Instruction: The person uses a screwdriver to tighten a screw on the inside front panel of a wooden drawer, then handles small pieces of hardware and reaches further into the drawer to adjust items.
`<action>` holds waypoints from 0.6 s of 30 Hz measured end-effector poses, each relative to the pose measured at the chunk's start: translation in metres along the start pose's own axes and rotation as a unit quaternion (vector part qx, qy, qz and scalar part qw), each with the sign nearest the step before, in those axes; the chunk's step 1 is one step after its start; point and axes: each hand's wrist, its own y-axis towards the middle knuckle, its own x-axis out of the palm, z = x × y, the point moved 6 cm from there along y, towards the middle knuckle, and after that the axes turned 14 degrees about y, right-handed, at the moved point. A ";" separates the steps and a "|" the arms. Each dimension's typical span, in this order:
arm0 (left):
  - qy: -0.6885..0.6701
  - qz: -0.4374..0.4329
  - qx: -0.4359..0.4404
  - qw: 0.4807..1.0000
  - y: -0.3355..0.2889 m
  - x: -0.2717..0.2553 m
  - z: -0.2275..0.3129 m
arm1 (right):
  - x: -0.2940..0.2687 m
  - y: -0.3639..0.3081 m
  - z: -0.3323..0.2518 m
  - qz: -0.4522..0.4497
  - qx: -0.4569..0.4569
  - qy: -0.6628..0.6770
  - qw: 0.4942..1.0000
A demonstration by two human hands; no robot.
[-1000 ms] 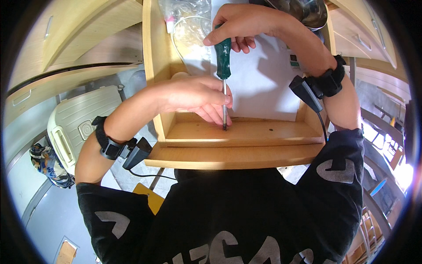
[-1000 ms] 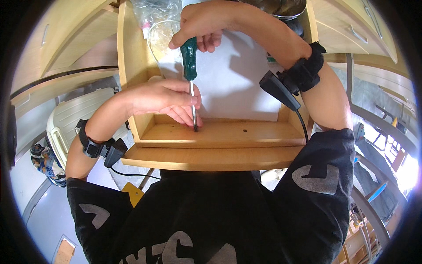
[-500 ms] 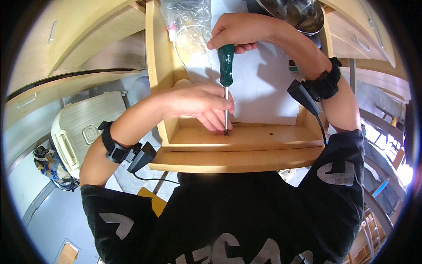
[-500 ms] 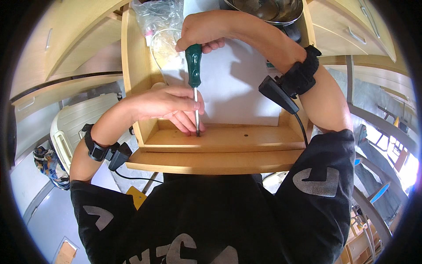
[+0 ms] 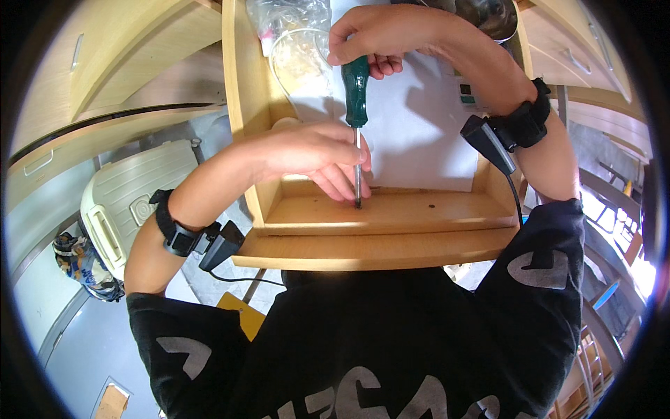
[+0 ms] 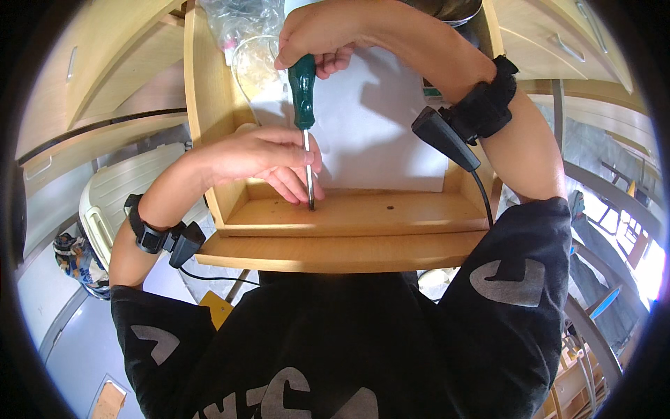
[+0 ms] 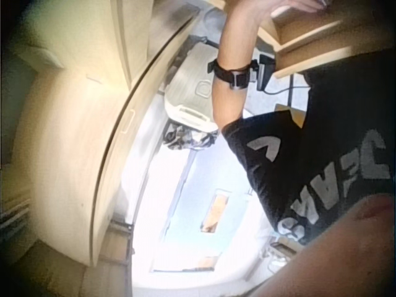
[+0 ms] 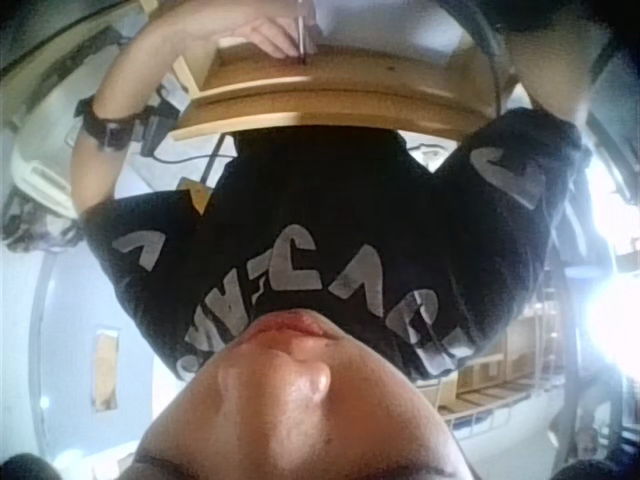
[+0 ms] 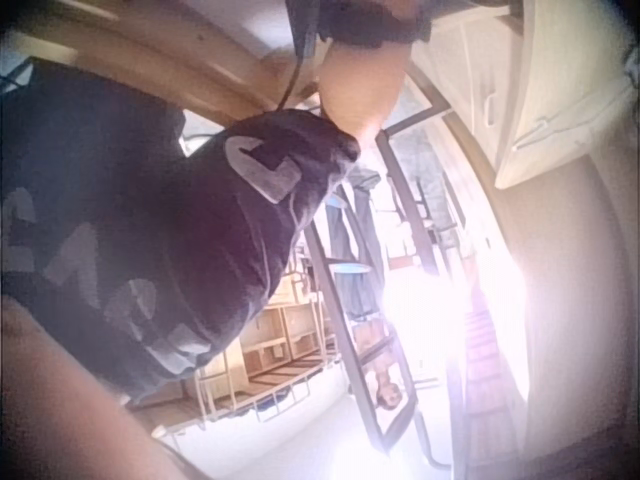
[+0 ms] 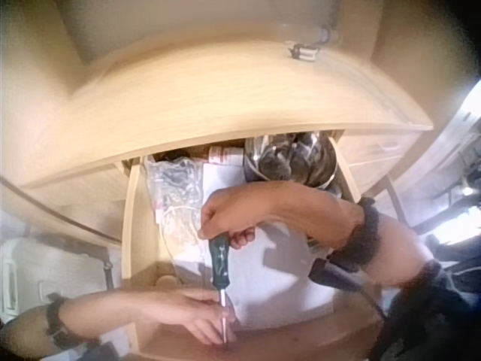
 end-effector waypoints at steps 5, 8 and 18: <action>0.001 -0.004 -0.007 1.000 0.001 0.001 0.000 | -0.001 0.003 0.003 -0.030 -0.011 0.012 0.999; 0.000 -0.005 -0.010 1.000 0.001 0.001 0.000 | 0.001 0.003 0.001 -0.054 -0.022 0.025 0.998; -0.013 -0.009 -0.015 1.000 -0.002 0.005 0.004 | 0.003 0.005 -0.001 -0.093 -0.047 0.066 0.992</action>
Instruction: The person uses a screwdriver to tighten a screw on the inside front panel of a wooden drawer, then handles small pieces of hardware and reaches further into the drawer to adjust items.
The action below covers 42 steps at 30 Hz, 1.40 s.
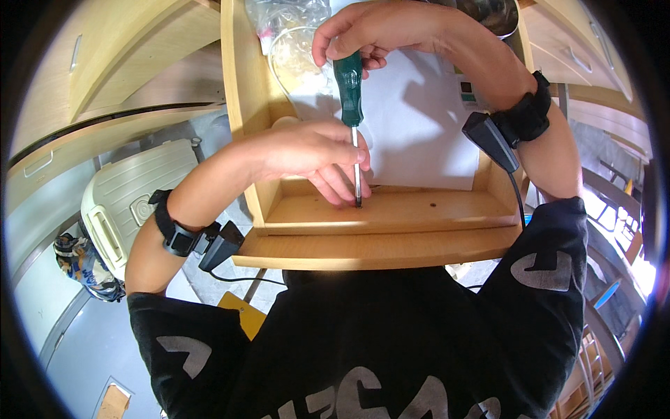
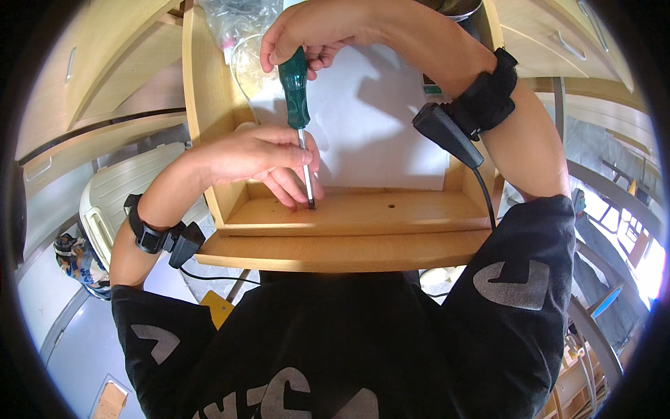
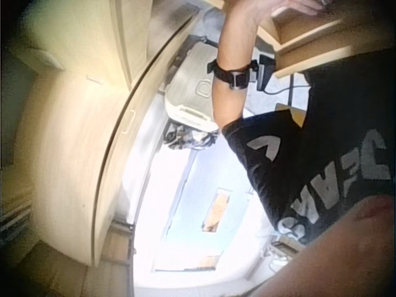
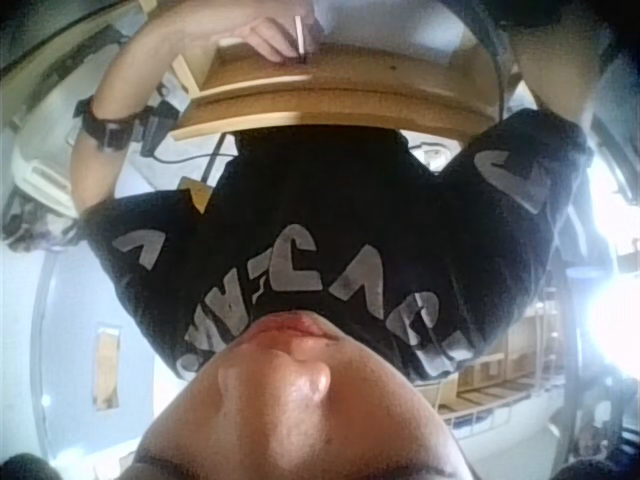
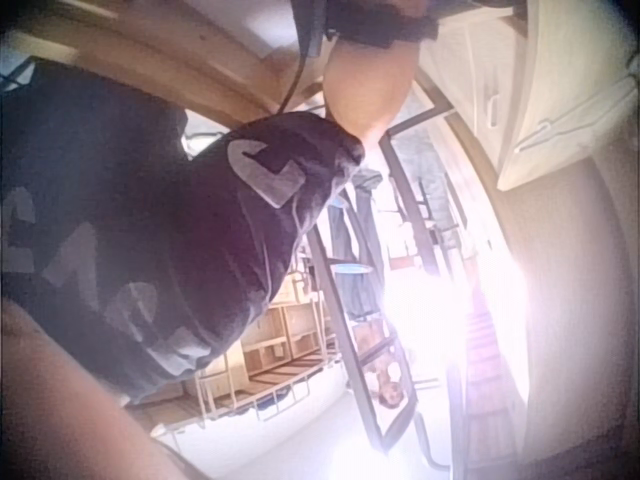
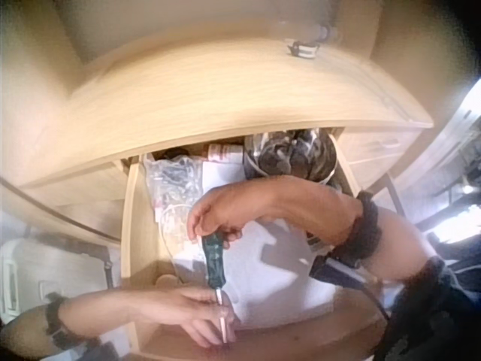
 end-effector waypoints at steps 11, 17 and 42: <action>0.030 -0.007 0.025 0.999 0.000 -0.001 -0.001 | 0.002 -0.020 -0.026 0.161 0.021 -0.289 0.943; 0.016 -0.015 0.024 0.999 0.002 0.000 -0.002 | -0.005 -0.010 -0.016 0.146 -0.044 -0.238 0.959; -0.143 0.165 0.190 0.957 -0.002 -0.033 0.016 | 0.019 0.009 -0.022 -0.077 -0.225 0.021 0.971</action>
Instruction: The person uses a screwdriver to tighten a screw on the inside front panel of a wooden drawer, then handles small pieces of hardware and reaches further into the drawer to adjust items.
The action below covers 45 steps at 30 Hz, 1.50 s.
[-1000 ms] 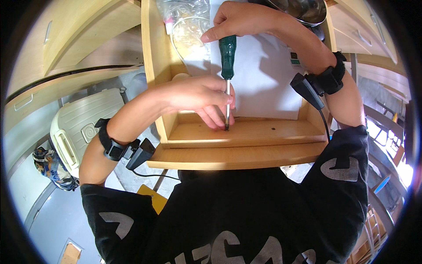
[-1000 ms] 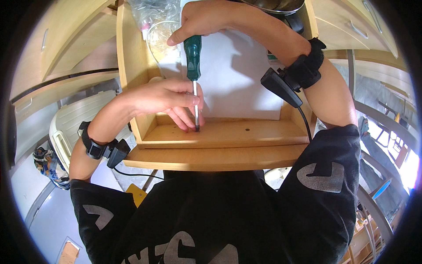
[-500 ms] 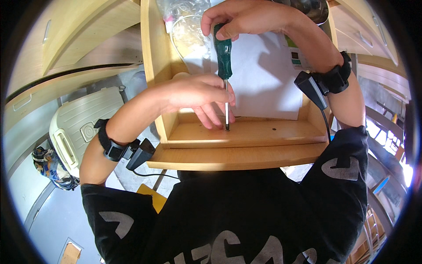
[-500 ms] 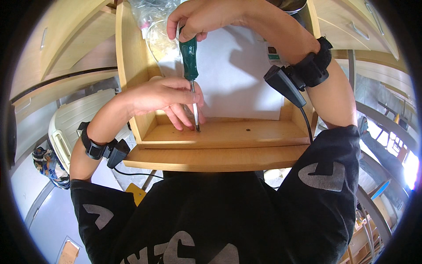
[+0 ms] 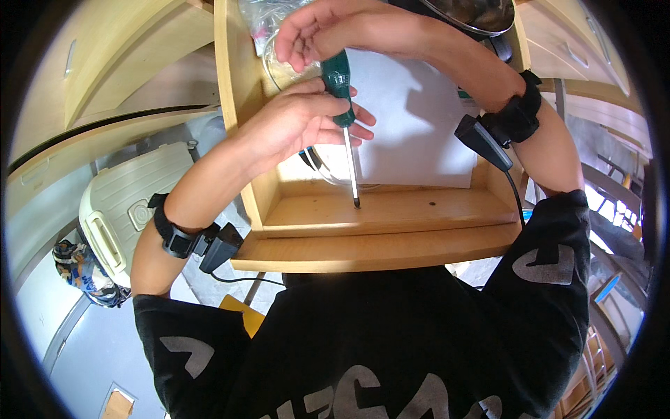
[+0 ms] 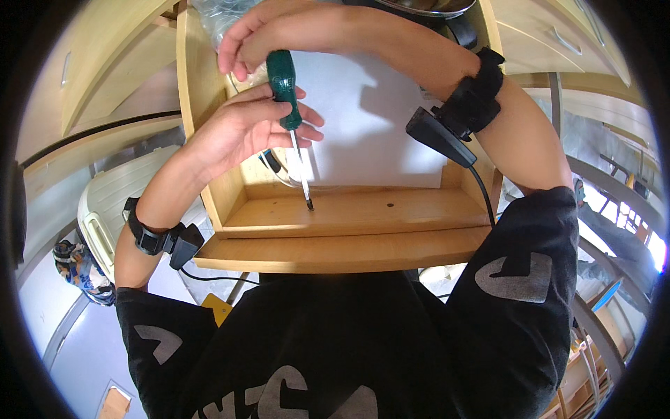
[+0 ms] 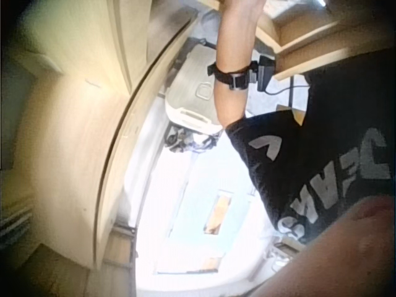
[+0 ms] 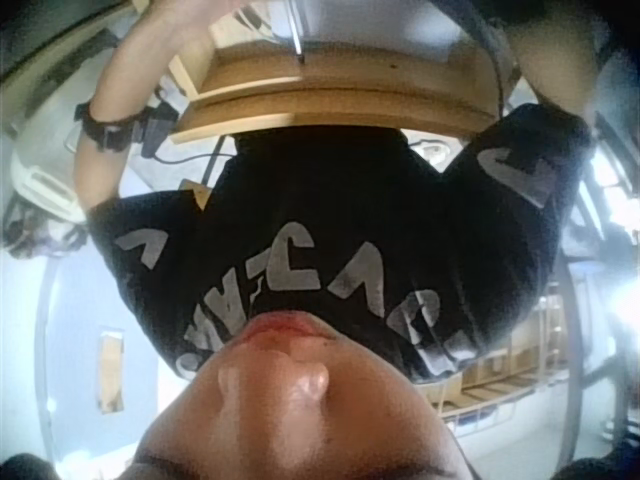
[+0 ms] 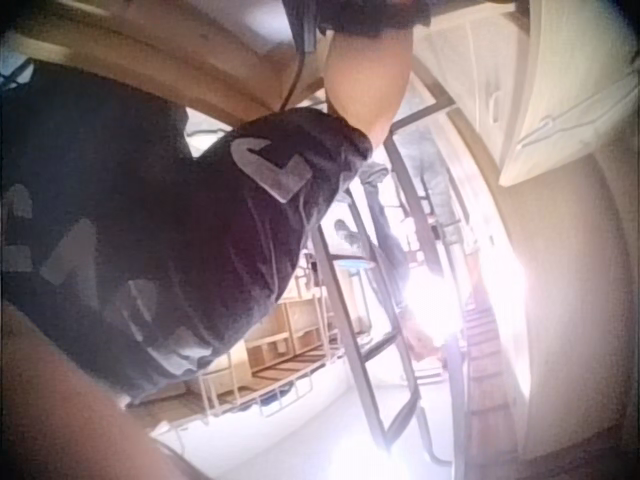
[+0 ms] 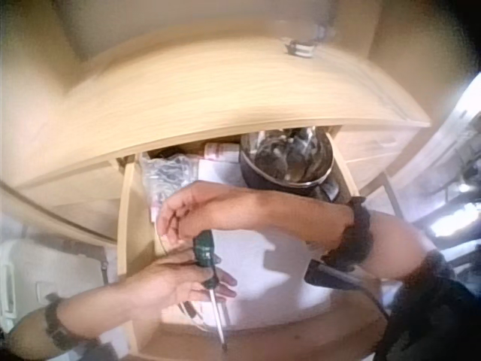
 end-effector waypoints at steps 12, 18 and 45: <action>0.133 0.043 -0.027 0.990 -0.004 -0.005 0.002 | -0.005 -0.007 -0.029 0.096 0.018 -0.191 0.977; 0.010 0.018 -0.008 1.000 -0.003 -0.004 0.000 | -0.007 -0.009 -0.013 0.049 0.078 -0.153 0.984; 0.184 -0.059 -0.056 0.980 -0.009 0.007 -0.008 | -0.009 -0.010 -0.012 0.076 0.063 -0.108 0.989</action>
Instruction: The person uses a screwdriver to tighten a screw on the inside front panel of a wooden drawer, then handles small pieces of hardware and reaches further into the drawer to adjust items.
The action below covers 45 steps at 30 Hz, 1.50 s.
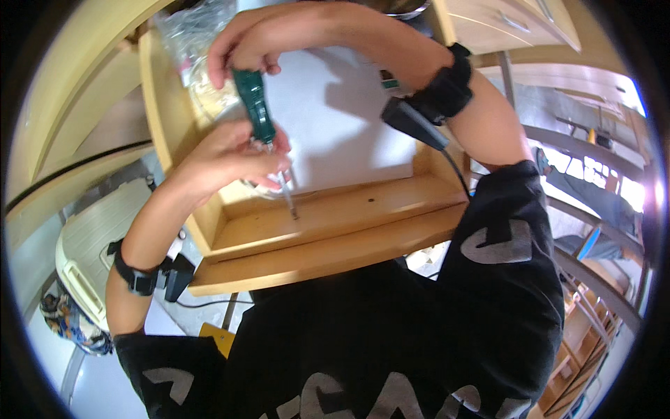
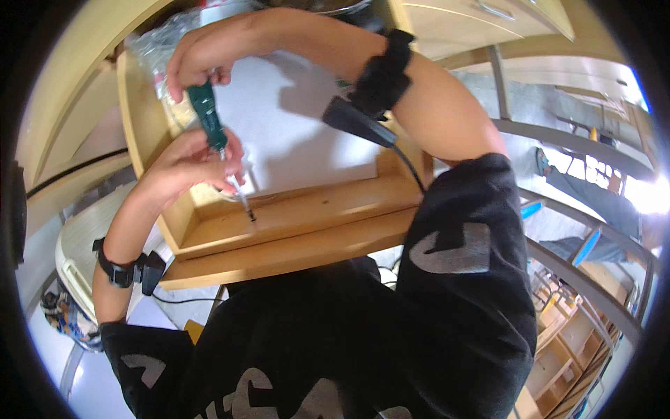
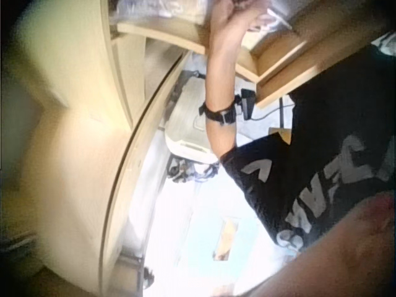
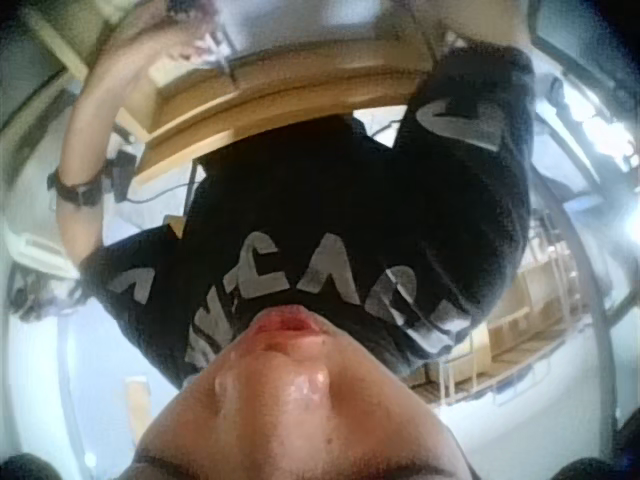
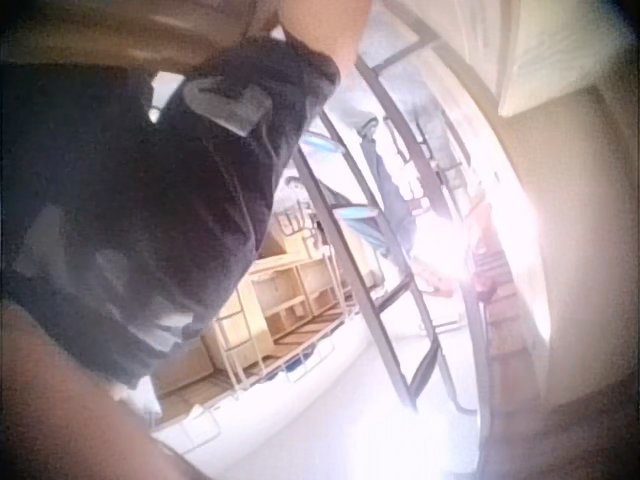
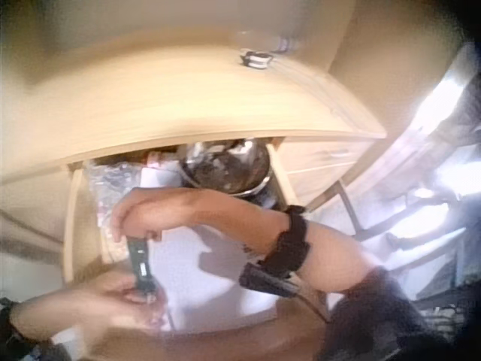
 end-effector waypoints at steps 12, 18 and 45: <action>0.208 -0.143 -0.050 0.966 0.003 0.028 -0.018 | 0.002 0.017 0.018 -0.027 -0.059 -0.045 0.997; 0.155 -0.104 -0.022 0.982 -0.007 0.018 -0.024 | 0.022 0.031 0.001 -0.071 -0.142 0.027 0.987; 0.225 -0.123 0.083 0.963 0.027 0.044 -0.041 | 0.009 -0.013 -0.006 -0.081 -0.026 -0.001 0.996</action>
